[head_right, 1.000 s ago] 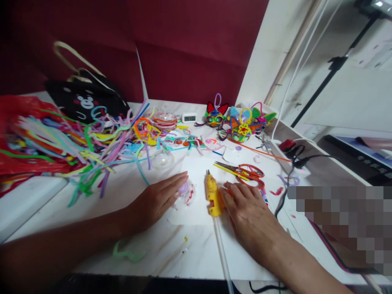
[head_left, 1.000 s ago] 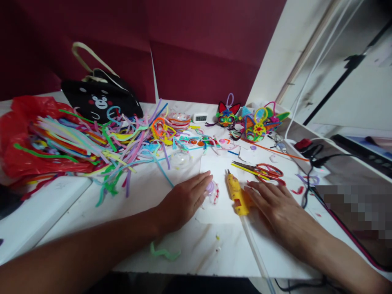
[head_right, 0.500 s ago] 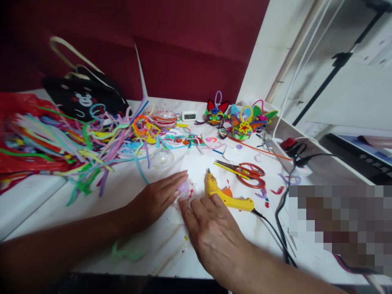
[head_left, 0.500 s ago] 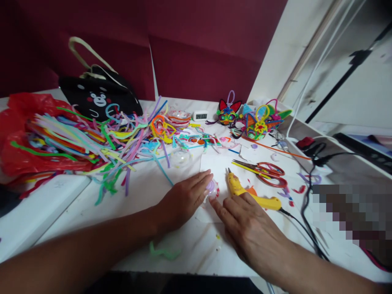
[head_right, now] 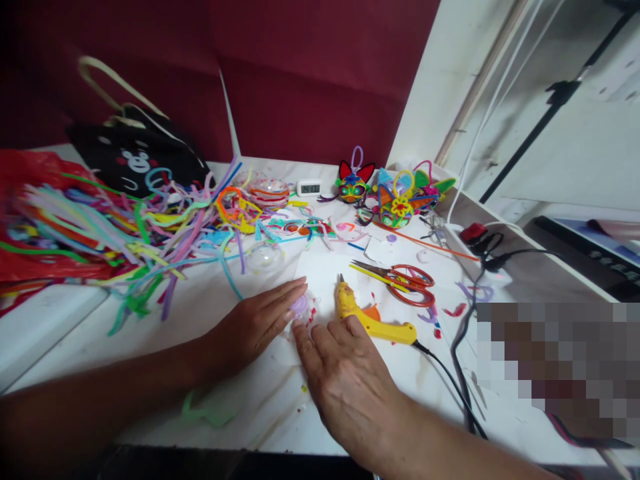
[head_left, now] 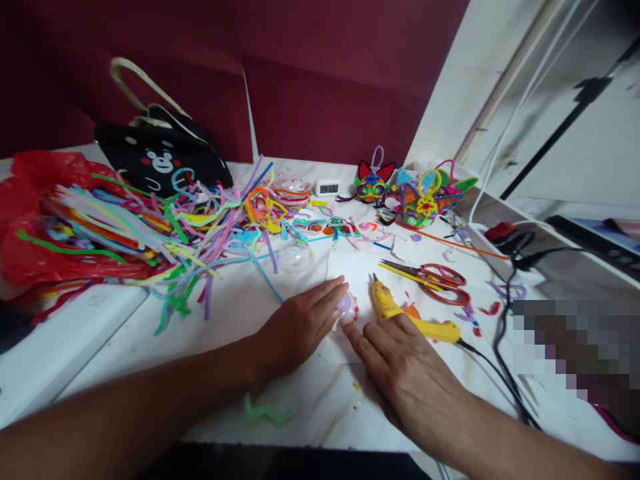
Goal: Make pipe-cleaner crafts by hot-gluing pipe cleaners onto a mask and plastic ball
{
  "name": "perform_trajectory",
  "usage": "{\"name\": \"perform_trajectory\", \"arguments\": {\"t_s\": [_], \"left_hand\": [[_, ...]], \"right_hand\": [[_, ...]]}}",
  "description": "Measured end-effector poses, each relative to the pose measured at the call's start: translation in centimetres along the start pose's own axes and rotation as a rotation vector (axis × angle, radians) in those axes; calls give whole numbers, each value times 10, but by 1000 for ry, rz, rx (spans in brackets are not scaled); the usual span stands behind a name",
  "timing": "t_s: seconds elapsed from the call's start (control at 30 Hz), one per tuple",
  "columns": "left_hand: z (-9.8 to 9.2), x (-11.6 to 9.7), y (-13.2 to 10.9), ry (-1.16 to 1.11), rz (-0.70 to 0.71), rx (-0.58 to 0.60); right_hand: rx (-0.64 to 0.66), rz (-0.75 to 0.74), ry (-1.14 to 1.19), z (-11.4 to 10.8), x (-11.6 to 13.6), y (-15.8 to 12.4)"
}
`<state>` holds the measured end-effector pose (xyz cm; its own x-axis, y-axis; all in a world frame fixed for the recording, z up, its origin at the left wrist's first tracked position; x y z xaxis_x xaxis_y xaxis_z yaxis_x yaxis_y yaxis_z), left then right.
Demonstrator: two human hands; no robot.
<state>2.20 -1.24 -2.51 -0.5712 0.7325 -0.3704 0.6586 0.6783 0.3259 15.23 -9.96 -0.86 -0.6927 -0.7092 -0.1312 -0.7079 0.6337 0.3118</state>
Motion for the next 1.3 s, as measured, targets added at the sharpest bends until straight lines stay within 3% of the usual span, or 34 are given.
{"name": "perform_trajectory", "arguments": {"t_s": [0.83,1.1,1.3], "left_hand": [[-3,0,1,-38,8,26],[-3,-1,1,-52,1,19],[-2,0,0,-48,16,-5]], "right_hand": [[-6,21,-54,-3,0,4],[-6,46,44,-4,-1,2],[-154,97,142,-19,-12,-4]]}}
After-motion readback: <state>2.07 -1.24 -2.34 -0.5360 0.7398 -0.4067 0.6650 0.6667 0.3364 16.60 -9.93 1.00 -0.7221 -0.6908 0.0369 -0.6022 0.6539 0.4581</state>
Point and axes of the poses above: each hand's wrist, its own y-axis towards the middle knuckle, its own z-axis out of the palm, x = y × z, the point moved 4 cm from there along y, towards the middle knuckle, and after that the axes turned 11 degrees about -z, right-handed, at the moved point
